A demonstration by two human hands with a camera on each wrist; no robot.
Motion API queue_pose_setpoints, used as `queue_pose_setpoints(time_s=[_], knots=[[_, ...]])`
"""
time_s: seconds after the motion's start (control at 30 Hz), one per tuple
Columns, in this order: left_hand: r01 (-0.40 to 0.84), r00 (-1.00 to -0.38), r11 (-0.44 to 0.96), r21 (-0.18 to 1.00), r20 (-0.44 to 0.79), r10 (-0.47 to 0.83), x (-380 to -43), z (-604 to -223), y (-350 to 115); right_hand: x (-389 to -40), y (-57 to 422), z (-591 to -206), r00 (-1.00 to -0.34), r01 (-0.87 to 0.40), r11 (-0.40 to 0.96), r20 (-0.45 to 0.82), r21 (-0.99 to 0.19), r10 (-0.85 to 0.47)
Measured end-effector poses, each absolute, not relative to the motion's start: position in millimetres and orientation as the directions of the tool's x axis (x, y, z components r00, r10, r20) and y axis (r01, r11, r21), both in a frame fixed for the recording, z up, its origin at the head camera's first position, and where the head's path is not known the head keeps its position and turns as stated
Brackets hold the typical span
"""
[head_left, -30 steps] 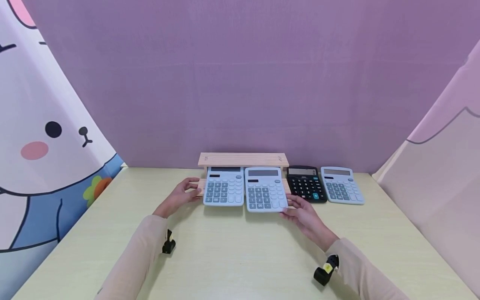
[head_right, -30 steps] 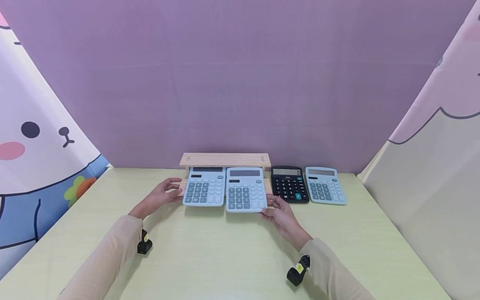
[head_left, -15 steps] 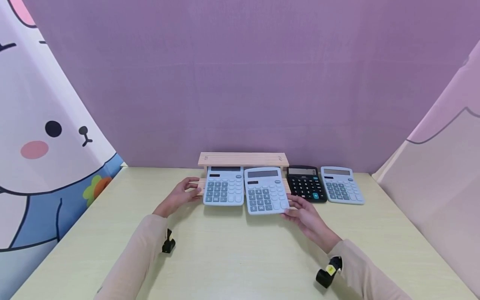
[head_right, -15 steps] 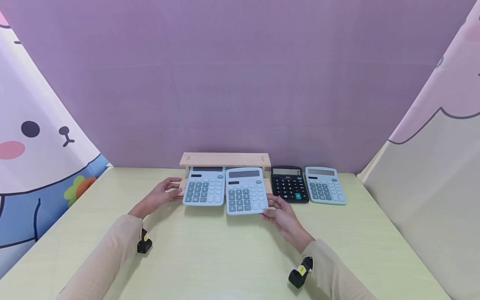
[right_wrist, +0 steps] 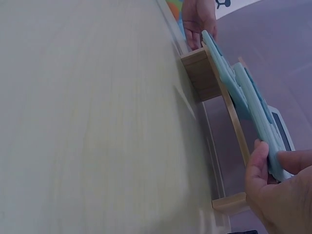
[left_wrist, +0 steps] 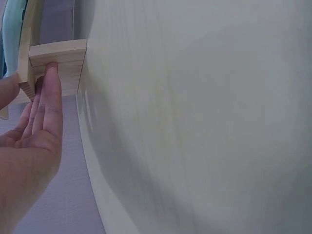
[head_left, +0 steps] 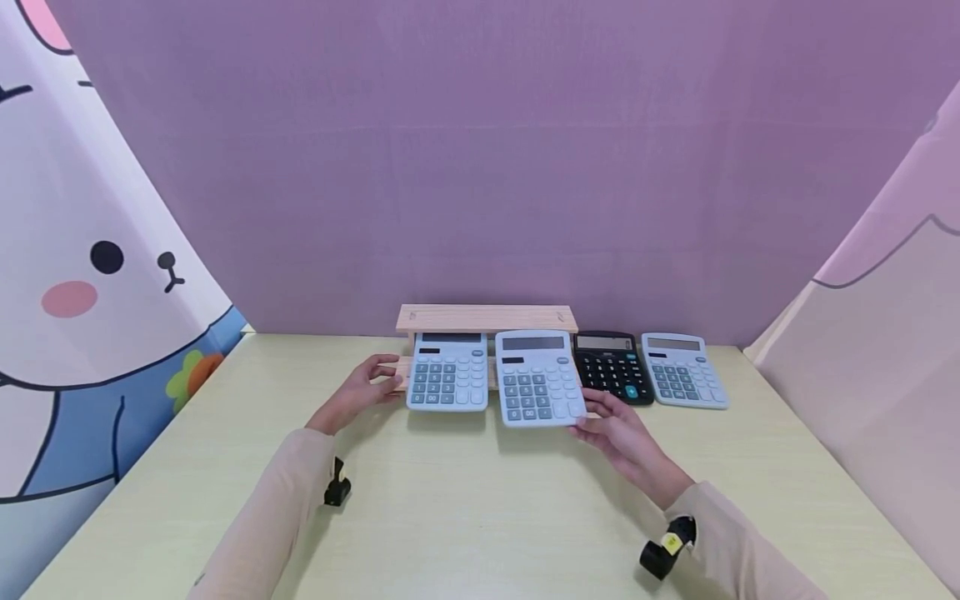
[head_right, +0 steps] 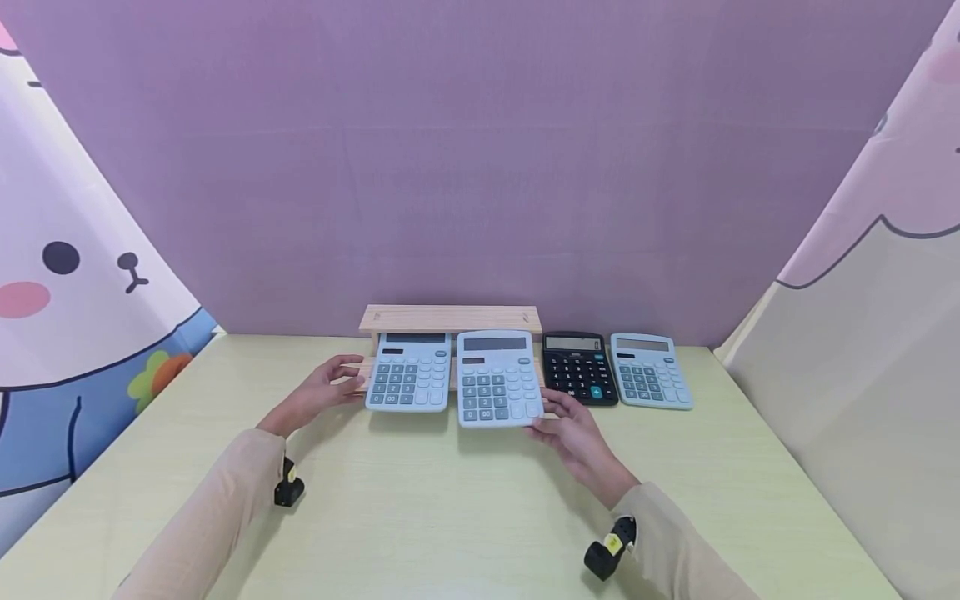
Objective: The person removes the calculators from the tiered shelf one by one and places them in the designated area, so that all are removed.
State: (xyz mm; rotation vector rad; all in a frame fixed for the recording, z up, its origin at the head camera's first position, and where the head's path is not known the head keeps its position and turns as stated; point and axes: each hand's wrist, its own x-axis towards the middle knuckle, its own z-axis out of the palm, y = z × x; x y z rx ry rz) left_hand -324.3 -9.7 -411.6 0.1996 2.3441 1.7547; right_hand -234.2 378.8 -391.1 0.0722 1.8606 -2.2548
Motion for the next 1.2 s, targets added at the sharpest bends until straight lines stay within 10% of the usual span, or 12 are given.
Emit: queue_pose_setpoints(time_s=[1.2], knots=[[-0.023,-0.971,0.309,0.951,-0.095,0.218,-322.4,-408.4,-8.6,-205.6,459.2,-396.4,-0.986,0.111,-0.173,-0.087,-0.979,-0.142]])
